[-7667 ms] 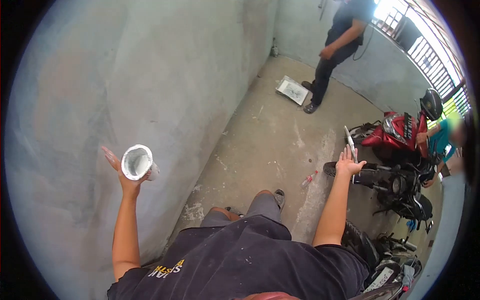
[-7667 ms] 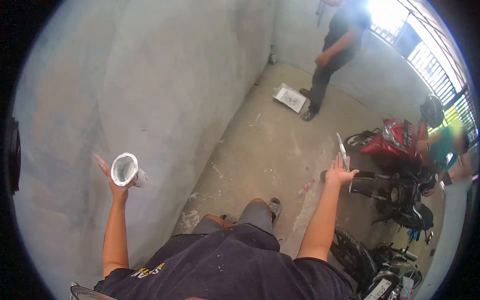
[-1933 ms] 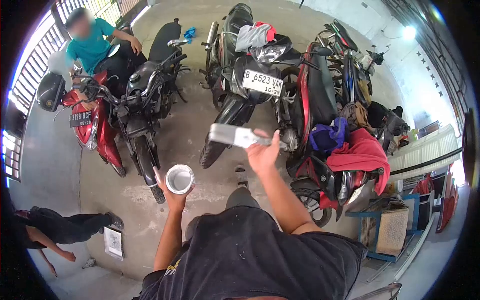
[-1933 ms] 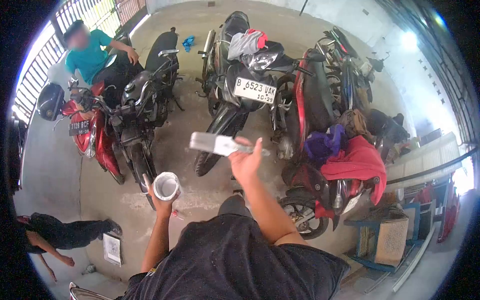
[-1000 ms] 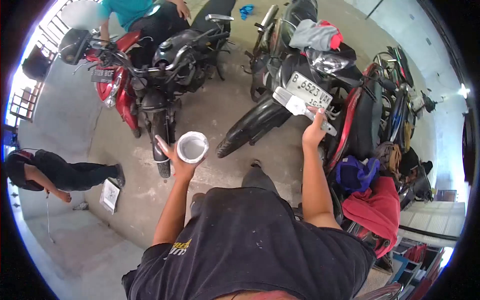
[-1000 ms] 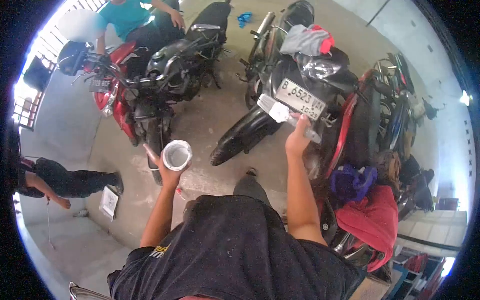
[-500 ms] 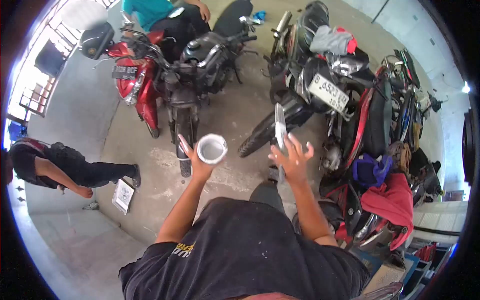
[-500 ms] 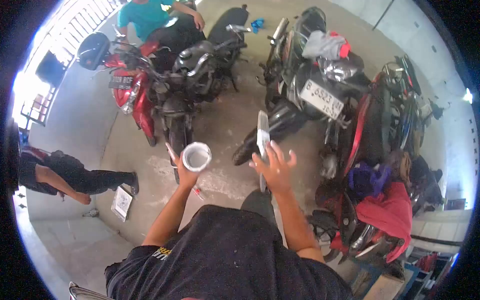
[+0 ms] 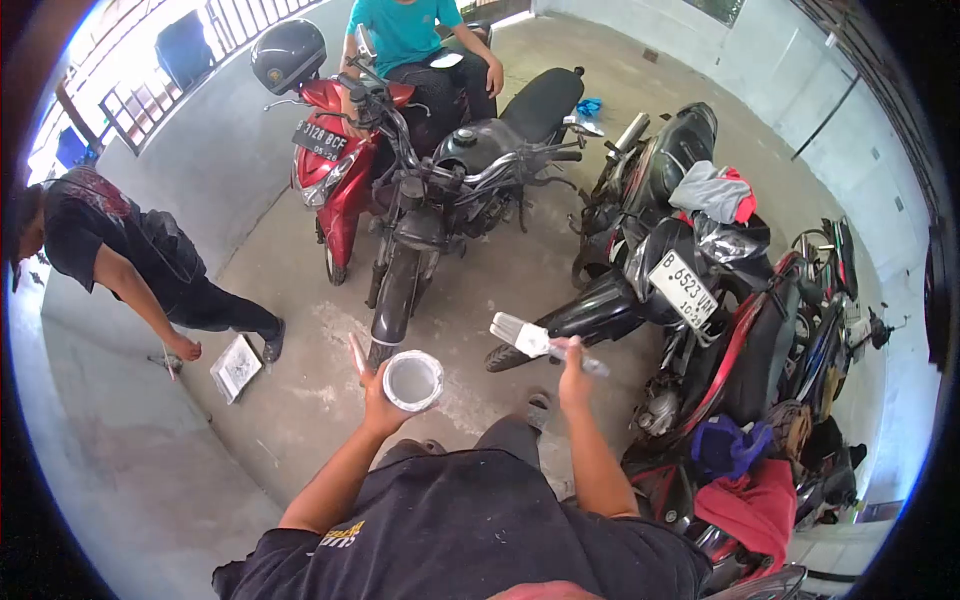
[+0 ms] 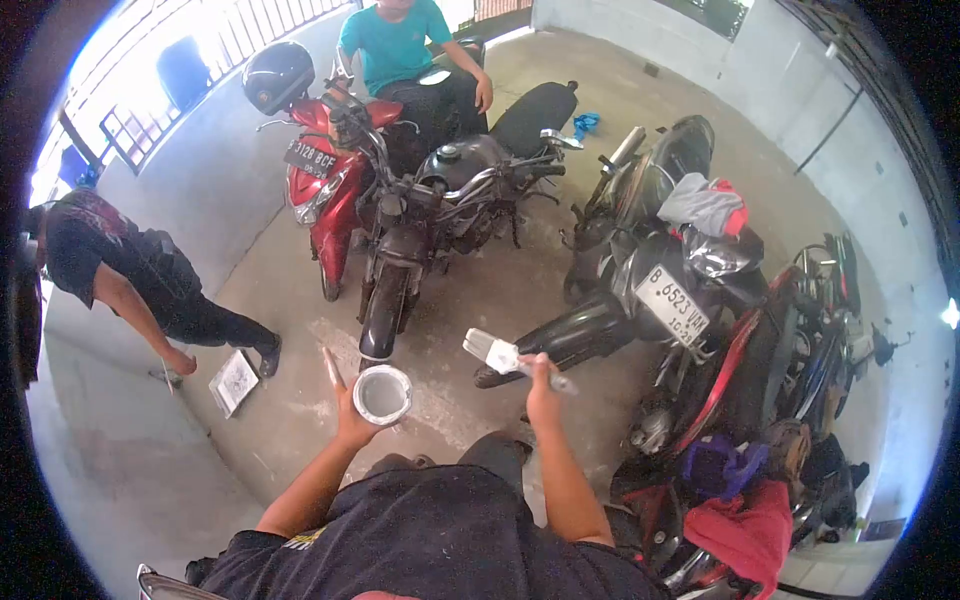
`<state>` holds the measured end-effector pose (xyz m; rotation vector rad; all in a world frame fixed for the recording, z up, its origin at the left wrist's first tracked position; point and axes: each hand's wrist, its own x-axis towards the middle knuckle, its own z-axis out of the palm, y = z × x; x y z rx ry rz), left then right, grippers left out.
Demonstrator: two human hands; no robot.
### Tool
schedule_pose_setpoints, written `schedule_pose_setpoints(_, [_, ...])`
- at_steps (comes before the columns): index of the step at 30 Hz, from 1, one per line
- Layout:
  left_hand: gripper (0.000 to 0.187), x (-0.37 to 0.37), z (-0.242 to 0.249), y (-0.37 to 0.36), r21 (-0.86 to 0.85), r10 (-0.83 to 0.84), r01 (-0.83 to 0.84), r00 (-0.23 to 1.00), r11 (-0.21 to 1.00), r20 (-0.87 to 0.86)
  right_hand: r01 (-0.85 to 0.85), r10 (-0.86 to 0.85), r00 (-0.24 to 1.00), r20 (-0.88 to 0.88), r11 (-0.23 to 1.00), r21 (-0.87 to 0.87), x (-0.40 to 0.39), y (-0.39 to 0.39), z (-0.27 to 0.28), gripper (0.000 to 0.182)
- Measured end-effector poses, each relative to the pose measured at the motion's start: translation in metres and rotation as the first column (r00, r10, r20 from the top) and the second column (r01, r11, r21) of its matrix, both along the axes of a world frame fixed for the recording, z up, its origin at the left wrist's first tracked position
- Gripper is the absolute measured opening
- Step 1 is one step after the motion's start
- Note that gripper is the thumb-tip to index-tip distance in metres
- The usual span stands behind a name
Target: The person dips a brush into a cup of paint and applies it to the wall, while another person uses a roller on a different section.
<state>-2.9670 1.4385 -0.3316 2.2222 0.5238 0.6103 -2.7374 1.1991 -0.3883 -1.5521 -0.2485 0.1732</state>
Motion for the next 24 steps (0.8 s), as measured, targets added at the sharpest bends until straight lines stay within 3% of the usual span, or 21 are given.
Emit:
schedule_pose_setpoints(1, [0.073, 0.002, 0.011, -0.007, -0.098, 0.019, -0.017, 1.0, 0.995, 0.012, 0.019, -0.004, 0.991, -0.133, 0.993, 0.115, 0.02, -0.001, 0.009, 0.041])
schedule_pose_setpoints(3, [0.073, 0.0, 0.008, -0.018, -0.096, 0.08, -0.082, 0.997, 0.992, -0.019, 0.103, 0.033, 0.922, -0.385, 0.94, 0.327, 0.062, -0.007, 0.023, 0.054])
schedule_pose_setpoints(4, [0.072, 0.008, 0.013, -0.025, -0.09, 0.136, -0.14, 0.989, 0.986, -0.051, 0.096, 0.037, 0.923, -0.382, 0.941, 0.324, 0.083, -0.013, 0.027, 0.054])
schedule_pose_setpoints(5, [0.069, 0.016, 0.022, -0.035, 0.119, 0.18, -0.178, 0.984, 0.977, -0.007, 0.082, 0.14, 0.868, -0.476, 0.906, 0.416, 0.102, -0.021, 0.029, 0.052])
schedule_pose_setpoints(6, [0.069, 0.024, 0.017, -0.044, 0.109, 0.193, -0.191, 0.981, 0.975, -0.002, 0.076, 0.249, 0.797, -0.55, 0.862, 0.501, 0.122, -0.026, 0.027, 0.049])
schedule_pose_setpoints(9, [0.072, 0.045, -0.008, -0.078, -0.336, 0.34, -0.299, 0.938, 0.893, 0.067, 0.101, 0.218, 0.74, -0.636, 0.899, 0.426, 0.168, -0.032, 0.018, 0.061])
schedule_pose_setpoints(11, [0.075, 0.051, -0.056, -0.097, -0.308, 0.438, -0.401, 0.897, 0.863, 0.059, 0.091, 0.197, 0.693, -0.693, 0.93, 0.356, 0.197, -0.037, 0.001, 0.082])
schedule_pose_setpoints(12, [0.079, 0.053, -0.078, -0.105, -0.256, 0.504, -0.475, 0.862, 0.842, 0.058, 0.056, 0.213, 0.686, -0.695, 0.938, 0.342, 0.207, -0.039, 0.004, 0.082])
schedule_pose_setpoints(13, [0.086, 0.057, -0.086, -0.112, -0.102, 0.492, -0.486, 0.87, 0.868, 0.035, 0.025, 0.231, 0.667, -0.709, 0.943, 0.331, 0.212, -0.041, 0.017, 0.086])
schedule_pose_setpoints(14, [0.086, 0.066, -0.076, -0.124, -0.109, 0.522, -0.517, 0.852, 0.849, 0.027, -0.005, 0.249, 0.647, -0.721, 0.947, 0.322, 0.217, -0.041, 0.028, 0.089])
schedule_pose_setpoints(16, [0.089, 0.086, -0.054, -0.144, -0.489, 0.586, -0.485, 0.807, 0.725, 0.068, -0.125, 0.264, 0.648, -0.714, 0.962, 0.242, 0.229, -0.044, 0.043, 0.095])
schedule_pose_setpoints(18, [0.092, 0.094, -0.056, -0.153, -0.548, 0.545, -0.437, 0.837, 0.713, 0.042, -0.192, 0.284, 0.647, -0.707, 0.959, 0.209, 0.237, -0.047, 0.054, 0.095])
schedule_pose_setpoints(20, [0.093, 0.102, -0.071, -0.159, -0.445, 0.558, -0.514, 0.829, 0.733, -0.037, -0.222, 0.28, 0.662, -0.695, 0.959, 0.175, 0.243, -0.046, 0.058, 0.092])
schedule_pose_setpoints(22, [0.096, 0.106, -0.087, -0.163, -0.453, 0.555, -0.519, 0.83, 0.725, -0.063, -0.344, 0.393, 0.722, -0.569, 0.918, 0.196, 0.264, -0.054, 0.017, 0.083])
schedule_pose_setpoints(23, [0.097, 0.112, -0.099, -0.167, -0.559, 0.625, -0.492, 0.778, 0.668, 0.062, -0.291, 0.323, 0.767, -0.554, 0.945, 0.149, 0.261, -0.045, 0.016, 0.076])
schedule_pose_setpoints(24, [0.094, 0.115, -0.092, -0.168, -0.556, 0.649, -0.518, 0.759, 0.65, 0.052, -0.228, 0.243, 0.809, -0.535, 0.969, 0.096, 0.257, -0.041, 0.019, 0.07])
